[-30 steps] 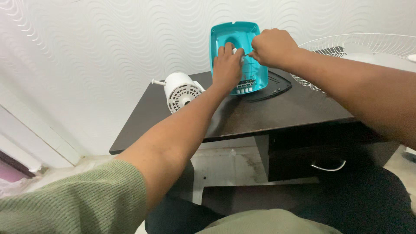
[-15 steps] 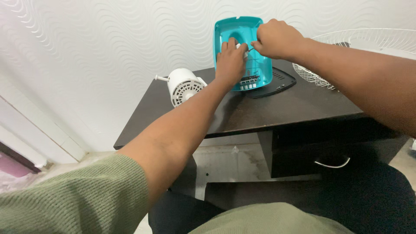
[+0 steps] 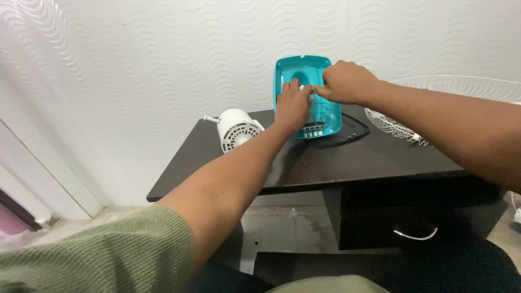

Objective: The person uses a screwdriver to remove screws from the back cover of a teal fan housing, then detaches the cover to expose internal wiring and components. The person continues to unscrew and remove internal parts from the housing.

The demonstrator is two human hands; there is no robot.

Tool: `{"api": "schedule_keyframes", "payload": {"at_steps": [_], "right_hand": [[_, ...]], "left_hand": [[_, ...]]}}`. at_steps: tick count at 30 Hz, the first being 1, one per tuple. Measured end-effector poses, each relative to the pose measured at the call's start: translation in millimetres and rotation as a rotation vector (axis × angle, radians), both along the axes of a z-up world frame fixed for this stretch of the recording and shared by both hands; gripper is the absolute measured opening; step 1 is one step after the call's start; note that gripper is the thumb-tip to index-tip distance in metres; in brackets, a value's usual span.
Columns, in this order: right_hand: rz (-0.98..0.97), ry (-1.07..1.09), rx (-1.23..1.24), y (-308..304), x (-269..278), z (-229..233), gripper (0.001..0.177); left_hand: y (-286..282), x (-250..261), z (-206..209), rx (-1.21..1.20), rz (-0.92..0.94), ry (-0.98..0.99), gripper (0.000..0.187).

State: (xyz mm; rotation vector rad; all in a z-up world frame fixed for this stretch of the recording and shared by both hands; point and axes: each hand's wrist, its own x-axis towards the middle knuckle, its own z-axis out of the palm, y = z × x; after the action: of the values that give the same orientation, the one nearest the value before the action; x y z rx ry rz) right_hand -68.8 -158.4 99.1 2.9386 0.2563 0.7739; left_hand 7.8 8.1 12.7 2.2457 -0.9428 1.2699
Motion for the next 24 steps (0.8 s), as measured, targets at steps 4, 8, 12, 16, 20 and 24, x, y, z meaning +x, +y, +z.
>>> {"api": "schedule_keyframes", "payload": {"at_steps": [4,8,12,16,20,24], "right_hand": [[0.007,0.004,0.055,-1,4,4,0.032],[0.243,-0.084,0.006,-7,9,4,0.027],[0.370,-0.102,-0.022,-7,10,6,0.026],[-0.013,0.023,0.071,2,9,7,0.039],[0.047,-0.041,0.039,-3,7,0,0.029],[0.249,-0.111,0.027,-10,11,-4,0.024]], "left_hand": [[-1,0,0,0.025,0.034,0.012,0.025],[-2,-1,1,0.032,0.047,0.015,0.026],[-2,-1,0,0.033,0.050,0.031,0.028],[-2,1,0,0.012,0.034,0.025,0.028],[-4,2,-2,0.025,0.041,0.012,0.028],[-3,2,-3,0.011,0.033,0.003,0.027]]}}
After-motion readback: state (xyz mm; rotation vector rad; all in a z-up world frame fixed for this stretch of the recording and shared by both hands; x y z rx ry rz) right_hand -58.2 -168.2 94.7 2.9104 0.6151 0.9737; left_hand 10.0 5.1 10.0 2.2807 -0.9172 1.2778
